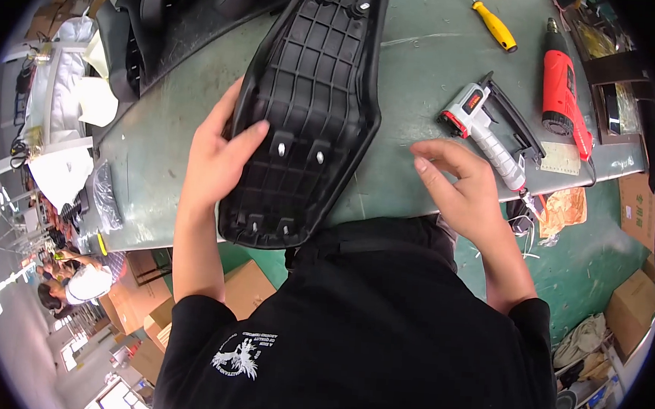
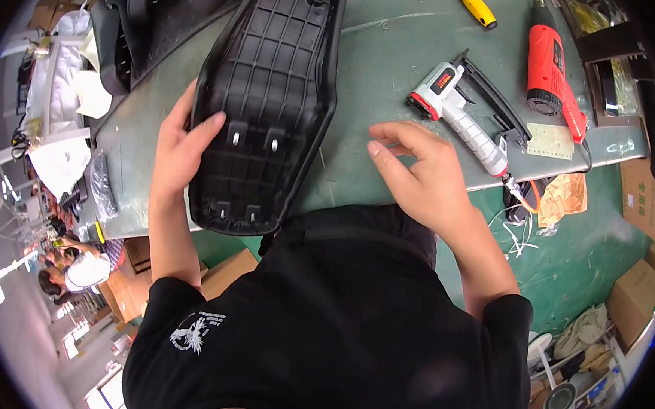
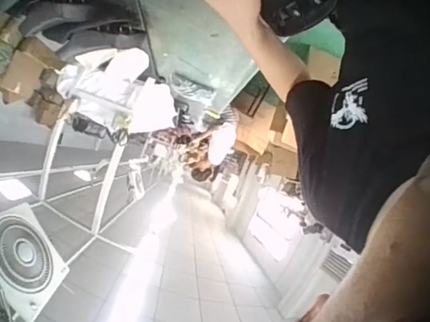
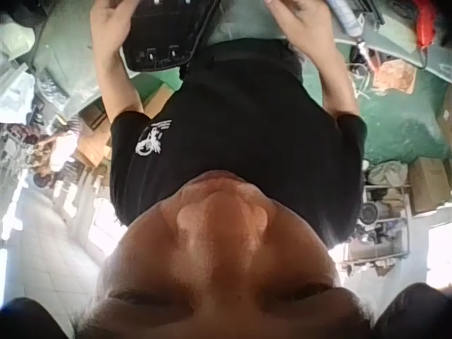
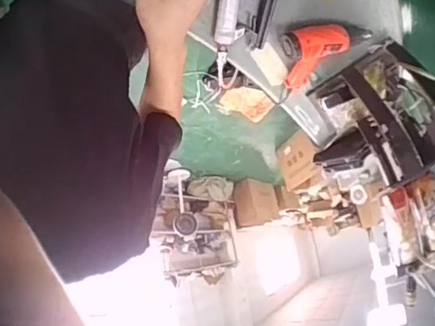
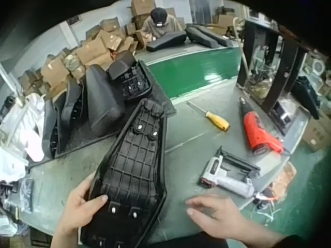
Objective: Assembling seat covers onto plastic bases using a screwdriver and pneumatic stapler.
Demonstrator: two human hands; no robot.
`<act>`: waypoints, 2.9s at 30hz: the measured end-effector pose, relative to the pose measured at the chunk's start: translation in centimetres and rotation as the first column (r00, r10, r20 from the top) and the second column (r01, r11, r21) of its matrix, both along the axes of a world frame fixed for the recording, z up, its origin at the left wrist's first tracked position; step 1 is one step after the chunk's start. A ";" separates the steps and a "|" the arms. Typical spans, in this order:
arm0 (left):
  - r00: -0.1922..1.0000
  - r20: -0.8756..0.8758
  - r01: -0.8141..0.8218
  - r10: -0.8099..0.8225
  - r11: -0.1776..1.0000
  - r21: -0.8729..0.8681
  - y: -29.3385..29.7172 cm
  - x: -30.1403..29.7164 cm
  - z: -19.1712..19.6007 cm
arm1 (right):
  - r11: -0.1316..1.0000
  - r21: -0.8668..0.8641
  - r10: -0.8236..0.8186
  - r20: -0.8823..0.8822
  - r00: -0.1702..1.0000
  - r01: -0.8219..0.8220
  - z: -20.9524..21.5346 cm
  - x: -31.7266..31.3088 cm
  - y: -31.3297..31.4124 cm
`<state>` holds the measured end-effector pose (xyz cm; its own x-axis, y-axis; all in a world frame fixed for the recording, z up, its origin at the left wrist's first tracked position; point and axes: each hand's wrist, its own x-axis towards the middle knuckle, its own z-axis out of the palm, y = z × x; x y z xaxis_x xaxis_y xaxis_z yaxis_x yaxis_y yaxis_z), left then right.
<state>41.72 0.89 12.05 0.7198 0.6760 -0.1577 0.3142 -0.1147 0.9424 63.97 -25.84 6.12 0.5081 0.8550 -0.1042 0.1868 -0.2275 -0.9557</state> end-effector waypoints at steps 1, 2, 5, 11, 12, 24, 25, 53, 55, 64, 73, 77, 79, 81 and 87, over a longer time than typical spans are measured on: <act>1.000 0.019 0.022 -0.022 0.999 0.035 -0.4 -0.6 0.5 | 1.000 0.003 -0.012 0.002 1.000 0.012 -0.2 0.0 0.3; 0.999 0.021 0.033 -0.034 0.999 0.037 -0.8 -1.4 0.9 | 0.999 0.020 -0.032 -0.122 0.992 0.034 -0.4 -0.1 0.7; 0.994 0.077 0.076 -0.076 0.997 0.000 -1.0 -3.8 1.7 | 0.988 0.131 -0.033 -0.347 0.937 0.083 0.4 -0.2 2.0; 0.968 0.214 0.172 -0.129 0.966 -0.194 0.6 -11.2 -1.1 | 0.896 0.418 0.273 -0.253 0.928 -0.150 2.9 0.3 3.4; 0.969 0.232 0.142 -0.087 0.962 -0.232 0.4 -11.6 -1.4 | 0.895 0.420 0.273 -0.250 0.929 -0.150 3.1 0.1 3.5; 0.968 0.164 0.192 -0.192 0.981 0.013 -0.8 -12.9 -0.5 | 0.890 0.456 0.275 -0.482 0.832 -0.029 4.4 0.7 2.2; 0.958 0.153 0.224 -0.244 0.965 0.139 -1.1 -12.4 0.4 | 0.894 0.447 0.270 -0.479 0.836 -0.032 4.5 0.9 2.2; 0.880 -0.367 0.461 -0.302 0.733 0.501 -1.1 -8.4 2.6 | 0.762 -0.590 0.358 0.728 0.585 0.267 -3.0 6.9 -1.6; 0.884 -0.386 0.452 -0.262 0.687 0.569 -1.7 -8.9 2.4 | 0.850 -0.467 0.271 0.786 0.556 0.245 -2.8 6.8 -1.3; 0.911 -0.358 0.396 -0.207 0.683 0.613 -2.2 -9.1 2.0 | 0.837 -0.543 0.102 0.022 0.995 -0.074 4.8 1.0 1.8; 0.917 -0.331 0.393 -0.223 0.648 0.652 -1.5 -9.0 1.5 | 0.770 -0.630 0.251 0.155 0.956 -0.100 3.4 0.9 3.5; 0.917 -0.318 0.395 -0.240 0.653 0.646 -1.0 -8.9 1.4 | 0.752 -0.650 0.232 0.099 0.968 -0.114 4.6 0.7 4.6; 0.922 -0.296 0.384 -0.248 0.682 0.623 -0.7 -9.0 1.2 | 0.722 -0.683 0.252 0.109 0.962 -0.112 4.9 0.9 5.1; 0.926 -0.274 0.376 -0.260 0.698 0.609 -0.4 -9.0 1.0 | 0.730 -0.676 0.255 0.135 0.958 -0.099 4.6 1.0 5.0; 0.933 -0.240 0.359 -0.269 0.749 0.556 0.9 -8.6 1.1 | 0.732 -0.677 0.159 0.279 0.947 0.076 5.0 3.4 1.4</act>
